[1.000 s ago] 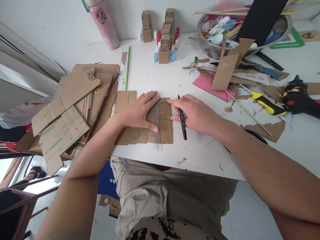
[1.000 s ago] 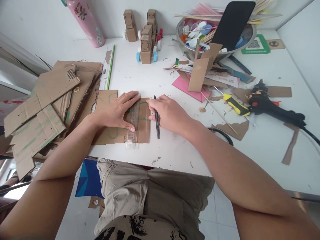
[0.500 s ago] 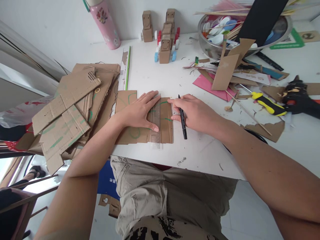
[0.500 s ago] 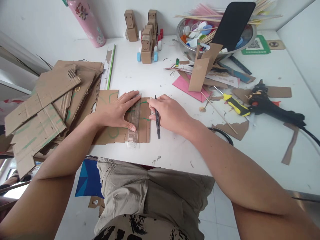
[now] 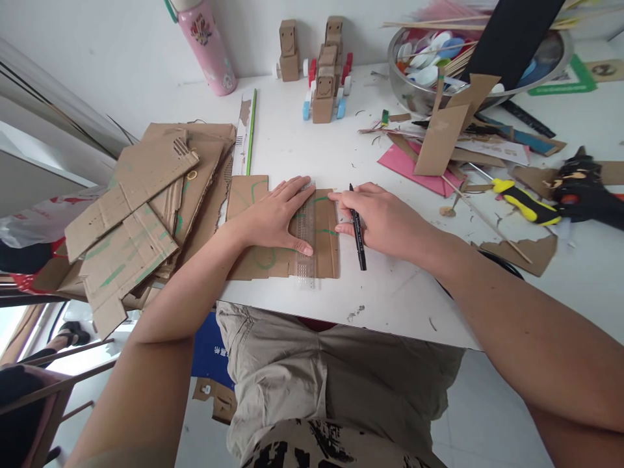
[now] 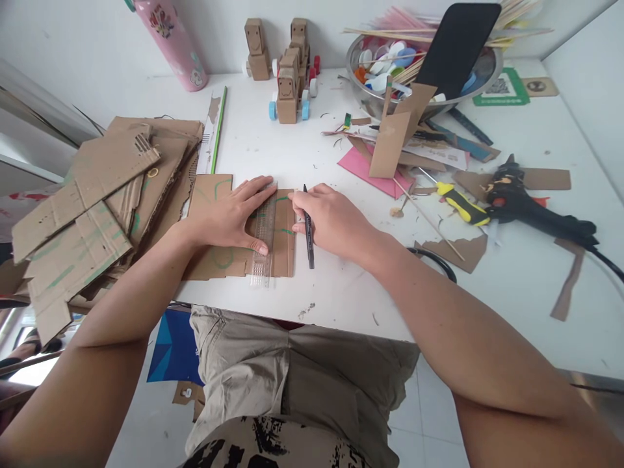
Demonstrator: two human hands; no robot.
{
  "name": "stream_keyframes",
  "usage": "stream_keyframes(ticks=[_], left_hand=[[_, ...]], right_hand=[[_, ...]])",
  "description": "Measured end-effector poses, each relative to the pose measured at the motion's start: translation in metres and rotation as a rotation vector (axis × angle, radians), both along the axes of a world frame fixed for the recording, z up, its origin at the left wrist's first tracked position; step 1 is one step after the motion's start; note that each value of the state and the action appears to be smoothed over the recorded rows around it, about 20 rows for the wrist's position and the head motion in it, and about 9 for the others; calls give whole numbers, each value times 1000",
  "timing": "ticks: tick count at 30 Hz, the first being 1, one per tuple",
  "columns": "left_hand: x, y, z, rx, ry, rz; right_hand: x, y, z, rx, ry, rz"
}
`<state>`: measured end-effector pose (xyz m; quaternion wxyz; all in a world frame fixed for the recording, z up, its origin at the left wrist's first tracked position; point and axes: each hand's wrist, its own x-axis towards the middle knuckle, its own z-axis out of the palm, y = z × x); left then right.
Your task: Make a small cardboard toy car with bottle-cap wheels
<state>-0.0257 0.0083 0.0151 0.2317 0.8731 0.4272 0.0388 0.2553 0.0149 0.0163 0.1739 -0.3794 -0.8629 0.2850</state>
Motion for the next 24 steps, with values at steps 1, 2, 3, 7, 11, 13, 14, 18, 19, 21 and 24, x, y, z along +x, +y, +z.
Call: stream_keyframes(ticks=[1, 2, 3, 7, 11, 13, 14, 18, 19, 21, 24], left_hand=[[0, 0, 0, 0, -1, 0], [0, 0, 0, -2, -2, -1], [0, 0, 0, -4, -3, -1], [-1, 0, 0, -14, -1, 1], [-1, 0, 1, -16, 11, 6], [-1, 1, 2, -19, 17, 6], [-2, 1, 2, -21, 18, 4], [-2, 2, 1, -20, -5, -3], [-2, 2, 0, -19, -12, -2], [-2, 2, -1, -17, -19, 1], [-3, 3, -2, -14, -19, 2]], right_hand=[[0, 0, 0, 1, -1, -2], [0, 0, 0, 4, -1, -2], [0, 0, 0, 7, -2, -1], [1, -1, 0, 30, -13, 2], [0, -1, 0, 31, -19, 4], [0, -1, 1, 26, -19, 5], [-1, -1, 1, 24, -20, 2], [-1, -1, 1, 19, -17, -14], [-1, -1, 1, 20, -14, -16], [0, -1, 1, 21, -11, -19], [0, -2, 1, 17, -21, -17]])
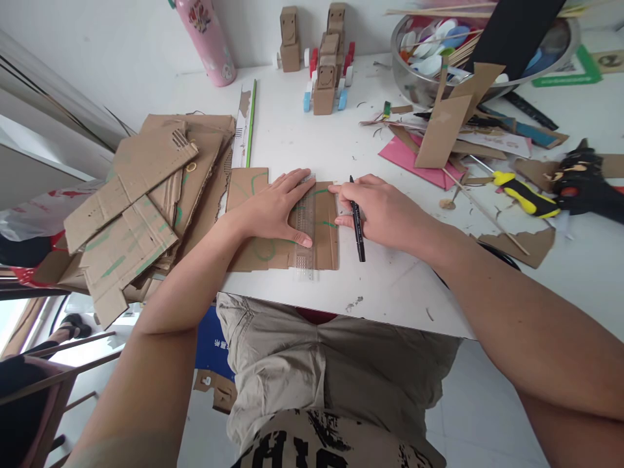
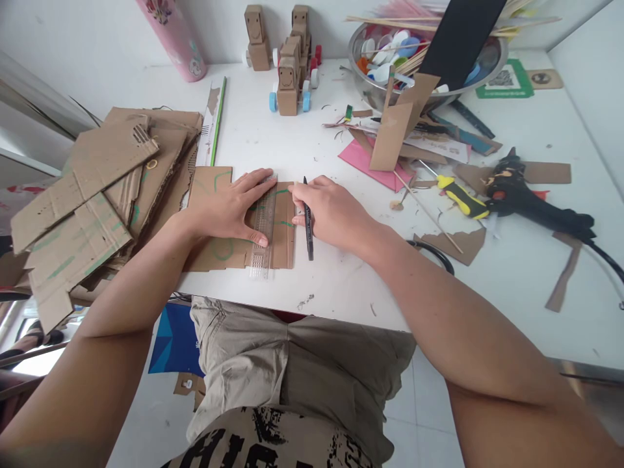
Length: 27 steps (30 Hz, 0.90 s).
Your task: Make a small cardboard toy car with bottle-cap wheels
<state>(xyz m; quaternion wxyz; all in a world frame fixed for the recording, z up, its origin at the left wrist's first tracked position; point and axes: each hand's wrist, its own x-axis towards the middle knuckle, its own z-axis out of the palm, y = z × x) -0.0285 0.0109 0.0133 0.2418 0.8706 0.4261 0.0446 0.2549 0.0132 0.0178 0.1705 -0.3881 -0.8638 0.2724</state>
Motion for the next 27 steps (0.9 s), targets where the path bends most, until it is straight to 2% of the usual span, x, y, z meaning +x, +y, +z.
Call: stream_keyframes(ticks=[7, 11, 18, 24, 27], left_hand=[[0, 2, -1, 3, 9, -9], [0, 1, -1, 7, 23, -11], [4, 1, 4, 9, 31, -13], [4, 2, 1, -7, 19, -13], [3, 3, -2, -2, -3, -23]], right_hand=[[-1, 1, 0, -3, -10, -17], [1, 0, 3, -26, 86, 1], [-19, 2, 4, -149, 513, -105], [-36, 18, 5, -369, 550, -177], [-44, 24, 8, -393, 544, -221]])
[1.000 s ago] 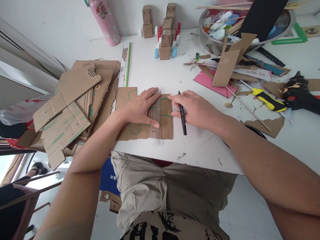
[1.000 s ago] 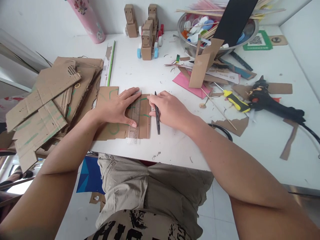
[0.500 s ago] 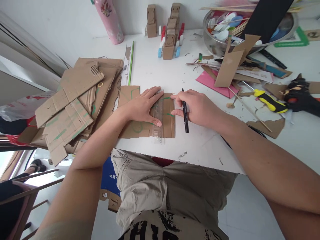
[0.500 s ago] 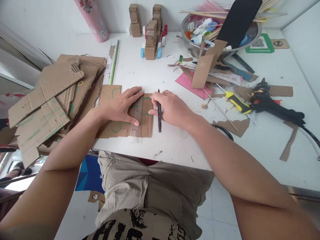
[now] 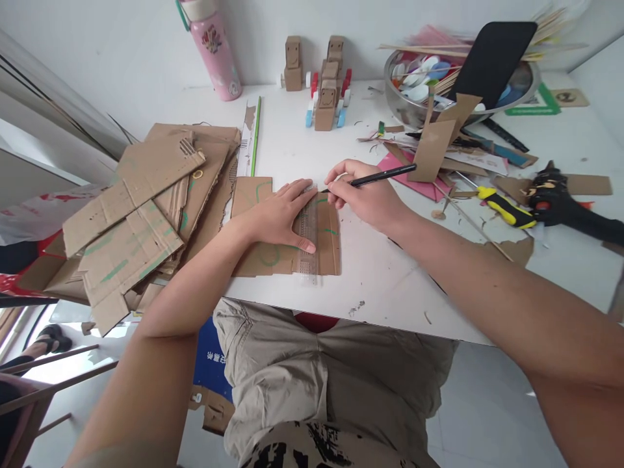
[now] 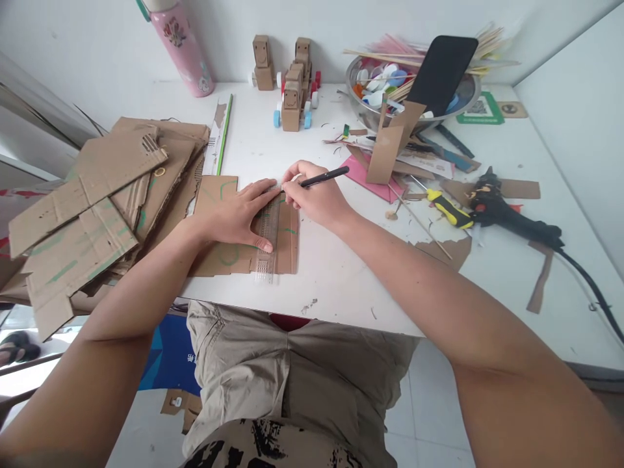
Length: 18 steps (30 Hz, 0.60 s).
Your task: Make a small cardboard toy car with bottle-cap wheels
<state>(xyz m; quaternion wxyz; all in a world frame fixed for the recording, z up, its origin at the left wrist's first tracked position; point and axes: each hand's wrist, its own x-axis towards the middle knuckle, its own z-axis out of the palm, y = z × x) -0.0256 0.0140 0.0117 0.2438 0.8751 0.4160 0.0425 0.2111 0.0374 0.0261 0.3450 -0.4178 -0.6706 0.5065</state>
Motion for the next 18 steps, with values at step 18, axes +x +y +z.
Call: stream_keyframes(ticks=[18], left_hand=[[2, 0, 1, -39, -13, 11]], right_hand=[[-17, 2, 3, 63, -273, -133]])
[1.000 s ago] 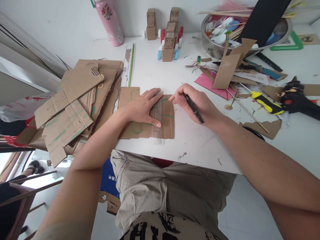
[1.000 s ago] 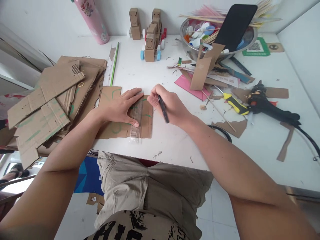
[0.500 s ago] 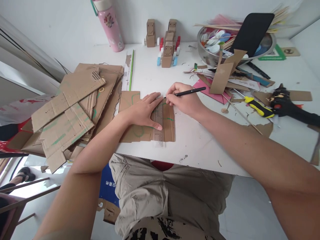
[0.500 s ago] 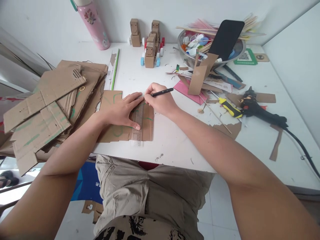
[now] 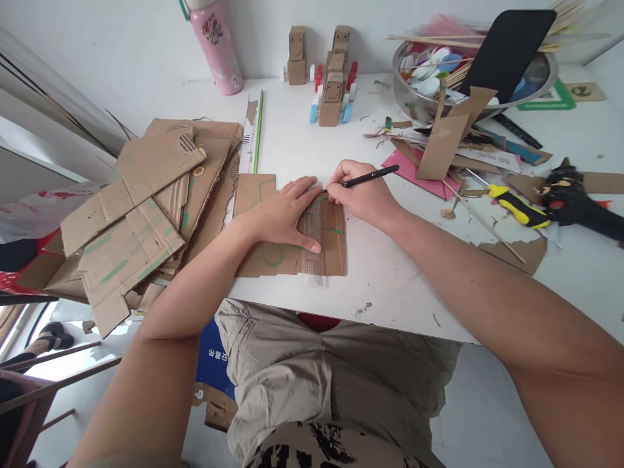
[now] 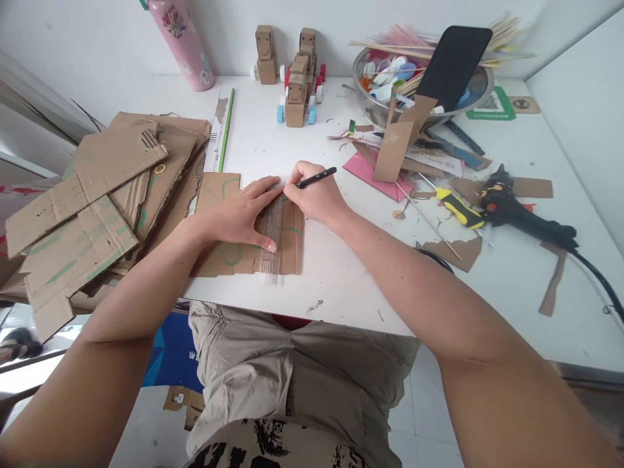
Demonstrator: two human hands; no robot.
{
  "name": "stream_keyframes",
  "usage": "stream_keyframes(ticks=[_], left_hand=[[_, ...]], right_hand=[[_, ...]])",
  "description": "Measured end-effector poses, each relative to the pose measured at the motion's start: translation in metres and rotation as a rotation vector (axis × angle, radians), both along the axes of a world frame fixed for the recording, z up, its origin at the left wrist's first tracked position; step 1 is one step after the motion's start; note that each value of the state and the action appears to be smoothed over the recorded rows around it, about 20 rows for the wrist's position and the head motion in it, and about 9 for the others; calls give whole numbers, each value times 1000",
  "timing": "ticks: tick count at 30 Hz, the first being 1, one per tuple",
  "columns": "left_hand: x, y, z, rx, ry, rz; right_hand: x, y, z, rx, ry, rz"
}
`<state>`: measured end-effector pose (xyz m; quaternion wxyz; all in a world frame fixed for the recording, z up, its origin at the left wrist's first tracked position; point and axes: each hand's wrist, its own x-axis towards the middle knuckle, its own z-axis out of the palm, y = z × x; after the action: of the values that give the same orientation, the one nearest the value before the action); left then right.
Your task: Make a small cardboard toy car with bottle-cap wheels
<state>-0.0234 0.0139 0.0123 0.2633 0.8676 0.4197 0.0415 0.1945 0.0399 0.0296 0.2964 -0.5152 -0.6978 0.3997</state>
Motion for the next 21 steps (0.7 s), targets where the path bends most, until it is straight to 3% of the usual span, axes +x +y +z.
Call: stream_keyframes(ticks=[21], left_hand=[[-1, 0, -1, 13, 23, 4]], right_hand=[[5, 7, -4, 8, 10, 72]])
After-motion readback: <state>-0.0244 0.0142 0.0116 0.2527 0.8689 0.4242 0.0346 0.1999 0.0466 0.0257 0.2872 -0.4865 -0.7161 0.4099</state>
